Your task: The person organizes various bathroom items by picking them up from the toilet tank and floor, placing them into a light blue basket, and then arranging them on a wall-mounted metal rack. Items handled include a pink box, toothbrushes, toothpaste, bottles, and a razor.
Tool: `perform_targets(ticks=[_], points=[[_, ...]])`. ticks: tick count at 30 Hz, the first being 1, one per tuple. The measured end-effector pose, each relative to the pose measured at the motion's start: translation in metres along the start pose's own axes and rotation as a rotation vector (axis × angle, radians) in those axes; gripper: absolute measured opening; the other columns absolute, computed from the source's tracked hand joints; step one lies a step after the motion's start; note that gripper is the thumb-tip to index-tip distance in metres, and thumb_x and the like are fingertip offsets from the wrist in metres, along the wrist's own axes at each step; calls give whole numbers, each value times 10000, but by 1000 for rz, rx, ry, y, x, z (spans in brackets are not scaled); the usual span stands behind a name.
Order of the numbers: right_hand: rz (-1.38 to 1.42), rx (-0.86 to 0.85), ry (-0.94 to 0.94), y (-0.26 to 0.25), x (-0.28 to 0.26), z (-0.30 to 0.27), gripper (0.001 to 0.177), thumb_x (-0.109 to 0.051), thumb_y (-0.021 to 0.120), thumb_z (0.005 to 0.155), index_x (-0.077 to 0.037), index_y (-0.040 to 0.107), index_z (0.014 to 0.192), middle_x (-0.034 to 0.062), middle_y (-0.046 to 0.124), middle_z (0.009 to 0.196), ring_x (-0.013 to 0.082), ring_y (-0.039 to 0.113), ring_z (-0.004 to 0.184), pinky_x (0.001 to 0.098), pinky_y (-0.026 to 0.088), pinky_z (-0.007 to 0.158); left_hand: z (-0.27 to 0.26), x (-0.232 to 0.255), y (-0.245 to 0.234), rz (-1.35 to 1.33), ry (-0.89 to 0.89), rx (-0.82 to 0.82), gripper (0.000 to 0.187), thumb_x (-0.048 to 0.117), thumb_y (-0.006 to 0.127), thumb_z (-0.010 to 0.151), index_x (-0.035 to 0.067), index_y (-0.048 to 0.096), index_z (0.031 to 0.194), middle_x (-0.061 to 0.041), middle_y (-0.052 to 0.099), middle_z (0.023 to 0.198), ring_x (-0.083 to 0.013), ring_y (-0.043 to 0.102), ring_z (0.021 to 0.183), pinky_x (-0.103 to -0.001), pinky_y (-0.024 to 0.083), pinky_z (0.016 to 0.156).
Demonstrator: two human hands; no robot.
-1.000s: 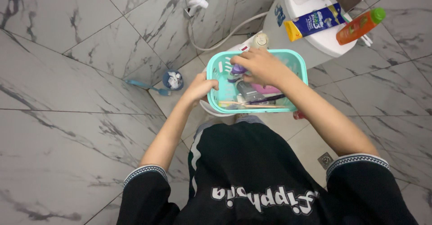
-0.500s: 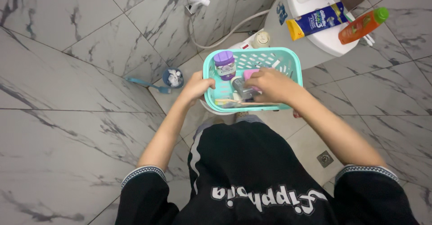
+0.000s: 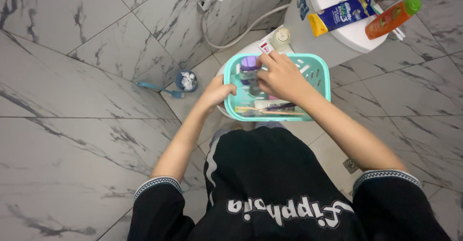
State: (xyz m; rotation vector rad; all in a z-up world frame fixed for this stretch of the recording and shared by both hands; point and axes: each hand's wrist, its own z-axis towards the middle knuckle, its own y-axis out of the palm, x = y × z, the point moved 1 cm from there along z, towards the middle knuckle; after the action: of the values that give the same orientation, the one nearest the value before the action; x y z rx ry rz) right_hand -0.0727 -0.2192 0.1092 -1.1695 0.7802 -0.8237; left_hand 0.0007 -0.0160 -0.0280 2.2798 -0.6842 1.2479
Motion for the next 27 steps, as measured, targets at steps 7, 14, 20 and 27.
perform_targets(ticks=[7,14,20,27], points=[[-27,-2,44,3,-9,-7,227,-186,800,636,-115,749,845,94,601,1266,328,536,1146,448,468,892,5,-14,9,6,26,-27,339,82,650,704,-2,687,1030,-79,698,824,-187,679,692,-331,552,582],[69,-35,80,18,-15,-22,414,-187,828,643,-125,717,1036,106,527,1451,342,501,1272,497,462,960,-9,-28,18,6,-40,-13,313,87,621,724,27,680,1026,-51,659,781,-157,626,609,-309,486,491],[179,-45,148,33,-31,-41,472,-197,851,637,-129,716,1084,110,513,1480,362,495,1295,500,447,976,-20,-77,9,-1,-124,68,360,76,621,738,18,668,1091,-55,667,810,-171,615,661,-311,468,541],[400,291,496,68,30,-102,425,-56,762,773,-107,699,1190,79,686,1227,316,613,1190,443,483,1028,-27,-153,-8,-134,-160,291,345,40,617,747,-16,659,1085,-71,685,858,-164,642,717,-318,519,607]])
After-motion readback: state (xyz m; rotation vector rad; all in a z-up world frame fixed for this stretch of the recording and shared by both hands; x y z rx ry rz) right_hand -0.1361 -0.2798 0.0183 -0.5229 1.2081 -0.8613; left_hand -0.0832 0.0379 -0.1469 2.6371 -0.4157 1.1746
